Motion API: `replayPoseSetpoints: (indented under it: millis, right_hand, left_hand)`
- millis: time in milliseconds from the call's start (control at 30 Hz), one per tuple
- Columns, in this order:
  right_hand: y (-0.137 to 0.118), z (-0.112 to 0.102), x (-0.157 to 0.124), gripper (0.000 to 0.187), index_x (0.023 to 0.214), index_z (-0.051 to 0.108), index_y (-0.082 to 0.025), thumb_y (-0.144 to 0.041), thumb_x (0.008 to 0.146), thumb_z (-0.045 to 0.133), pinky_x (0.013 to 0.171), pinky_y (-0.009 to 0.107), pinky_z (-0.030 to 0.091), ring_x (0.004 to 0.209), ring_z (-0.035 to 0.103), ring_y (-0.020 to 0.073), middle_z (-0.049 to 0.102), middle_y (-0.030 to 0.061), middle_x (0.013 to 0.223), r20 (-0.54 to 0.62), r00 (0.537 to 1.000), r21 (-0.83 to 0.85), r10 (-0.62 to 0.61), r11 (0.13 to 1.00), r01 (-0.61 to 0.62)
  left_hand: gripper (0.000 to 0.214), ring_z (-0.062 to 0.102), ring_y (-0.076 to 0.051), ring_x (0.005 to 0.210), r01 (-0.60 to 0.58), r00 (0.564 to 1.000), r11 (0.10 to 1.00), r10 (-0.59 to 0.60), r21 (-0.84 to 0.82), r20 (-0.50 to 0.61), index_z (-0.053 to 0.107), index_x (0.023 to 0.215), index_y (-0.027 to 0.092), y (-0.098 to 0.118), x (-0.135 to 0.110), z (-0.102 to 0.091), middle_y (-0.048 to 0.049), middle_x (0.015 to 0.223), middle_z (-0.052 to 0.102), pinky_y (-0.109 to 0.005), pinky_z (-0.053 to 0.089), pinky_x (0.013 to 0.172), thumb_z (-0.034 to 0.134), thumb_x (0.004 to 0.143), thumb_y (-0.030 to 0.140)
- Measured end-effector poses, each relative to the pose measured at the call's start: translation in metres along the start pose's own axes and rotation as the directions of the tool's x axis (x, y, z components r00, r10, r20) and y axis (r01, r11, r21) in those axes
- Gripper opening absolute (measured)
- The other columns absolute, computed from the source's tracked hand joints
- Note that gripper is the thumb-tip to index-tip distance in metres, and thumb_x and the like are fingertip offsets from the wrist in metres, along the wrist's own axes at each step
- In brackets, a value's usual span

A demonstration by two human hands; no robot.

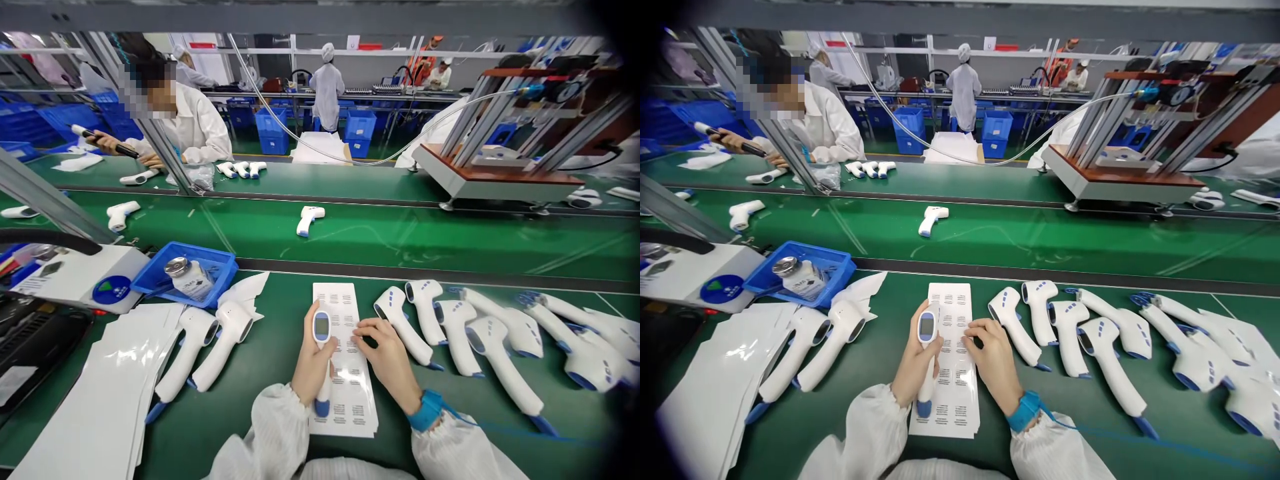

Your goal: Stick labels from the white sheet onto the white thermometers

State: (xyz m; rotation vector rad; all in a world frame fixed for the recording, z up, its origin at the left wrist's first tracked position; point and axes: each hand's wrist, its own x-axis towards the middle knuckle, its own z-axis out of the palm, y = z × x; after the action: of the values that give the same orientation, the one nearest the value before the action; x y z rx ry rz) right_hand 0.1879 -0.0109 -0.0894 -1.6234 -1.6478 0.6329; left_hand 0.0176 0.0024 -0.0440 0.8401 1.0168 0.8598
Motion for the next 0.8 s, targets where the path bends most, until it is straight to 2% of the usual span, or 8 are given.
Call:
replayPoseSetpoints:
  millis: [267,400,467,533,633,667,733,800]
  right_hand:
    - [0.003,-0.001,0.011,0.017,0.079,0.068,-0.023,-0.034,0.087,0.058,0.085,0.044,0.051,0.094,0.062,0.0249,0.066,0.0065,0.093,0.123,0.990,0.117,0.067,0.990,-0.082]
    - [-0.015,-0.010,0.012,0.012,0.073,0.061,-0.022,-0.020,0.083,0.058,0.081,0.045,0.048,0.092,0.058,0.0260,0.065,0.0065,0.090,0.194,0.977,-0.057,-0.084,0.994,0.097]
    - [-0.031,-0.021,0.008,0.014,0.073,0.060,-0.022,-0.012,0.082,0.054,0.078,0.044,0.047,0.088,0.058,0.0254,0.065,0.0064,0.088,0.305,0.933,-0.098,-0.191,0.968,0.230]
    - [-0.048,-0.034,0.004,0.018,0.074,0.061,-0.022,-0.007,0.078,0.053,0.073,0.038,0.048,0.081,0.060,0.0218,0.066,0.0043,0.086,0.465,0.860,-0.003,-0.209,0.971,0.237]
    - [-0.068,-0.049,0.005,0.018,0.074,0.062,-0.023,-0.006,0.075,0.057,0.069,0.029,0.051,0.074,0.062,0.0163,0.066,-0.0004,0.083,0.674,0.717,0.243,-0.177,0.970,0.011]
    - [-0.072,-0.050,0.009,0.017,0.074,0.063,-0.023,-0.007,0.075,0.058,0.069,0.028,0.051,0.075,0.063,0.0156,0.066,-0.0009,0.083,0.691,0.702,0.292,-0.175,0.955,-0.048]
    - [-0.076,-0.048,0.021,0.015,0.072,0.064,-0.023,-0.009,0.076,0.060,0.076,0.029,0.051,0.084,0.063,0.0164,0.065,0.0004,0.090,0.614,0.774,0.314,-0.153,0.948,-0.061]
    - [-0.075,-0.041,0.036,0.014,0.071,0.064,-0.022,-0.010,0.076,0.061,0.089,0.033,0.047,0.097,0.060,0.0184,0.063,0.0022,0.100,0.455,0.882,0.274,-0.127,0.962,-0.003]
  left_hand:
    - [0.074,0.040,-0.003,0.044,0.015,1.000,0.999,-0.014,0.052,-0.017,0.011,0.148,0.038,0.003,0.005,0.006,-0.0095,0.136,0.050,-0.022,0.040,0.044,0.055,0.089,0.036]
    - [0.071,0.041,-0.004,0.046,-0.032,0.999,0.996,0.034,0.078,-0.021,0.013,0.148,0.038,-0.003,0.005,0.003,-0.0091,0.141,0.047,-0.023,0.041,0.045,0.054,0.090,0.037]
    - [0.070,0.043,-0.005,0.048,-0.063,0.998,0.994,0.064,0.095,-0.015,0.014,0.149,0.037,-0.007,0.005,0.002,-0.0089,0.143,0.045,-0.023,0.041,0.045,0.053,0.090,0.038]
    - [0.070,0.050,-0.007,0.054,-0.093,0.995,0.990,0.095,0.108,-0.010,0.013,0.150,0.037,-0.010,0.006,0.001,-0.0082,0.144,0.043,-0.024,0.045,0.048,0.051,0.091,0.039]
    - [0.067,0.063,-0.017,0.091,-0.164,0.985,0.978,0.169,0.130,-0.034,0.016,0.150,0.034,-0.013,0.007,0.001,-0.0067,0.144,0.043,-0.030,0.053,0.076,0.050,0.093,0.038]
    - [0.066,0.059,-0.020,0.108,-0.190,0.979,0.972,0.197,0.135,-0.044,0.018,0.150,0.032,-0.013,0.008,0.001,-0.0062,0.145,0.042,-0.033,0.050,0.090,0.050,0.093,0.037]
    - [0.065,0.047,-0.022,0.129,-0.212,0.974,0.968,0.220,0.134,-0.047,0.021,0.149,0.029,-0.012,0.008,0.001,-0.0062,0.148,0.040,-0.035,0.040,0.106,0.051,0.093,0.037]
    - [0.067,0.047,-0.024,0.129,-0.180,0.982,0.975,0.186,0.128,-0.038,0.021,0.149,0.029,-0.011,0.008,0.001,-0.0078,0.148,0.040,-0.037,0.042,0.105,0.053,0.091,0.038]
